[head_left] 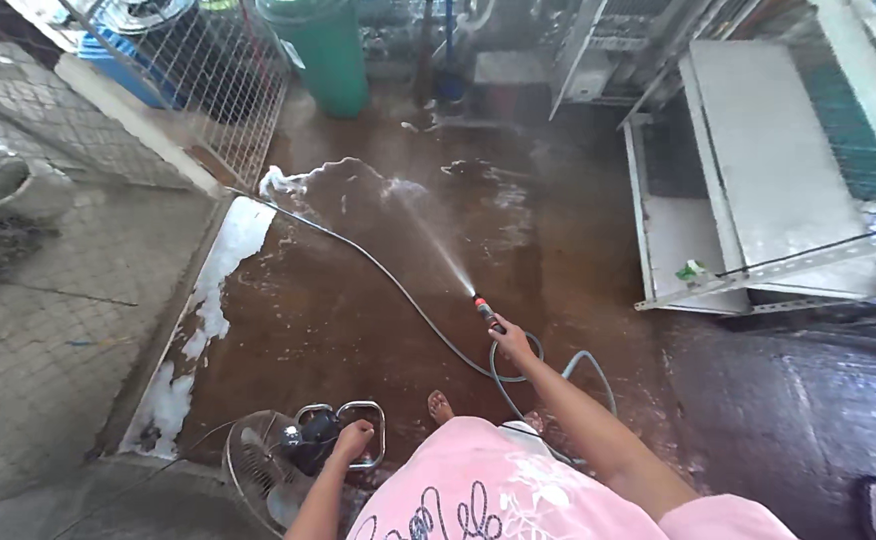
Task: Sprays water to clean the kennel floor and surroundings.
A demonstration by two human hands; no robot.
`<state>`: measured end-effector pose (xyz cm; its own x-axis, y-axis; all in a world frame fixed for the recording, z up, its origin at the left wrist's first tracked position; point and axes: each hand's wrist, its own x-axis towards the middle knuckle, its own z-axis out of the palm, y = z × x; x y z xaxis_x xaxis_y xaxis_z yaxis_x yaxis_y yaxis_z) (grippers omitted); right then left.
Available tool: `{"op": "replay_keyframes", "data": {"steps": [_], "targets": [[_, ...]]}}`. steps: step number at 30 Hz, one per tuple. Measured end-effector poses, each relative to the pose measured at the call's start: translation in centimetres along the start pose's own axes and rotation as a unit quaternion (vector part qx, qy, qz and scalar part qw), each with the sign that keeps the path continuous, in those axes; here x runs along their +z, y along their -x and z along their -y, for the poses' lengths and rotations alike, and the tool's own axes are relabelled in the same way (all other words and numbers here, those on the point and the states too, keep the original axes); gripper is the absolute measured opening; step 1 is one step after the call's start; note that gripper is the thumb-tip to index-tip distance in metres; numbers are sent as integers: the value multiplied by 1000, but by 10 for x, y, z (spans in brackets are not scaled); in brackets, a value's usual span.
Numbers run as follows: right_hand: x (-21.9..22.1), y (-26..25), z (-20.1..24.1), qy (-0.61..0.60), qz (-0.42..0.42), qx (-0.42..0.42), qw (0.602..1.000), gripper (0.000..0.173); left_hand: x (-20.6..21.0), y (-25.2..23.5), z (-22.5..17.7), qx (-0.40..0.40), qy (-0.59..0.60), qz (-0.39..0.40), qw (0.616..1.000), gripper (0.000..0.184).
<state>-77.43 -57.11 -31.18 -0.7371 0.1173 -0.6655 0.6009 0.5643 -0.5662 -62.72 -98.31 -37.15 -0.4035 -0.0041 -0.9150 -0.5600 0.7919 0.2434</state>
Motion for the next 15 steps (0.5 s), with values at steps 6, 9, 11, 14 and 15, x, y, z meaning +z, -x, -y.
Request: {"op": "replay_keyframes", "data": {"steps": [6, 9, 11, 14, 15], "targets": [[-34, 32, -69, 62, -38, 112, 991, 52, -16, -14, -4, 2, -34, -6, 999, 35], [-61, 47, -96, 61, -82, 167, 981, 49, -19, -20, -16, 7, -54, -4, 999, 36], [-76, 49, -98, 54, -110, 192, 974, 51, -19, -26, -26, 14, -67, 1, 998, 36], [-79, 45, -86, 60, -106, 155, 980, 52, -16, -28, -49, 22, -66, 6, 998, 36], [-77, 45, -79, 62, -88, 132, 985, 53, -15, -27, -58, 28, -66, 9, 997, 36]]}}
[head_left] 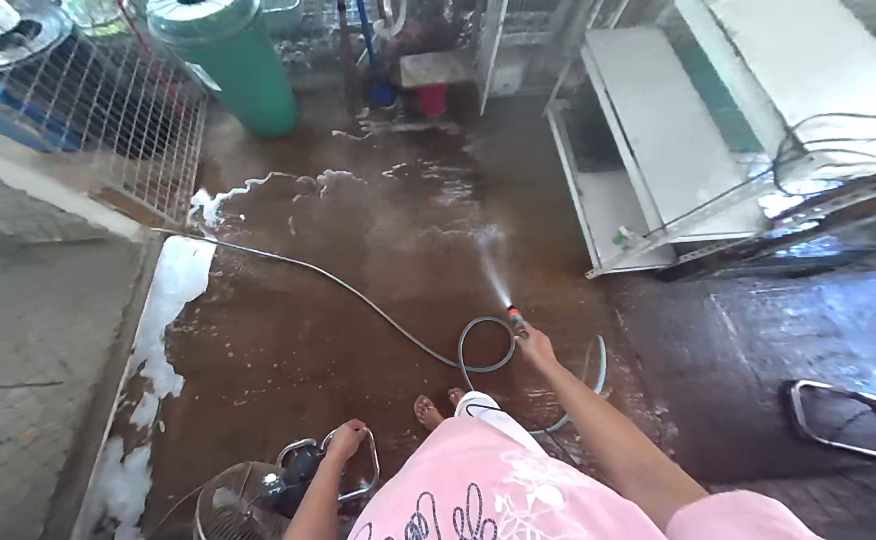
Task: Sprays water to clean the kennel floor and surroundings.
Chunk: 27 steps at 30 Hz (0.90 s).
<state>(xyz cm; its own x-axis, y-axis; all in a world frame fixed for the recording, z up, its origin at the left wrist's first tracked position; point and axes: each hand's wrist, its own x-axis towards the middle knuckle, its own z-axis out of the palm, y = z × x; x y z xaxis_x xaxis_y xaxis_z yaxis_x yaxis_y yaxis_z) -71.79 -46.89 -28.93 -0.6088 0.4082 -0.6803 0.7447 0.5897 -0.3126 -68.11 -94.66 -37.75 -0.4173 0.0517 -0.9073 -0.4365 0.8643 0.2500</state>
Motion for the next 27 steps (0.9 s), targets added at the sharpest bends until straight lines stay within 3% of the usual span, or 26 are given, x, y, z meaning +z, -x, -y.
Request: {"op": "replay_keyframes", "data": {"steps": [3, 6, 9, 13, 17, 20, 27], "targets": [[4, -1, 15, -13, 32, -44, 998, 56, 3, -3, -23, 15, 4, 9, 1000, 34], [-1, -12, 7, -50, 21, -17, 998, 58, 5, -9, -36, 27, -5, 19, 999, 34], [-14, -27, -20, -70, 4, 38, 997, 55, 5, -14, -40, 15, -15, 30, 999, 34], [-27, -35, -74, -33, 50, 89, 994, 48, -6, -23, -39, 3, -57, 31, 998, 36], [-54, -48, -121, -41, 2, 208, 977, 47, -24, -39, -48, -35, -57, 20, 998, 34], [-74, -68, -124, -82, -31, 253, 964, 45, -47, -48, -79, -41, -65, 19, 997, 34], [-105, -114, -83, -123, 27, 161, 979, 48, -92, -84, -195, 15, -15, -26, 999, 34]]}}
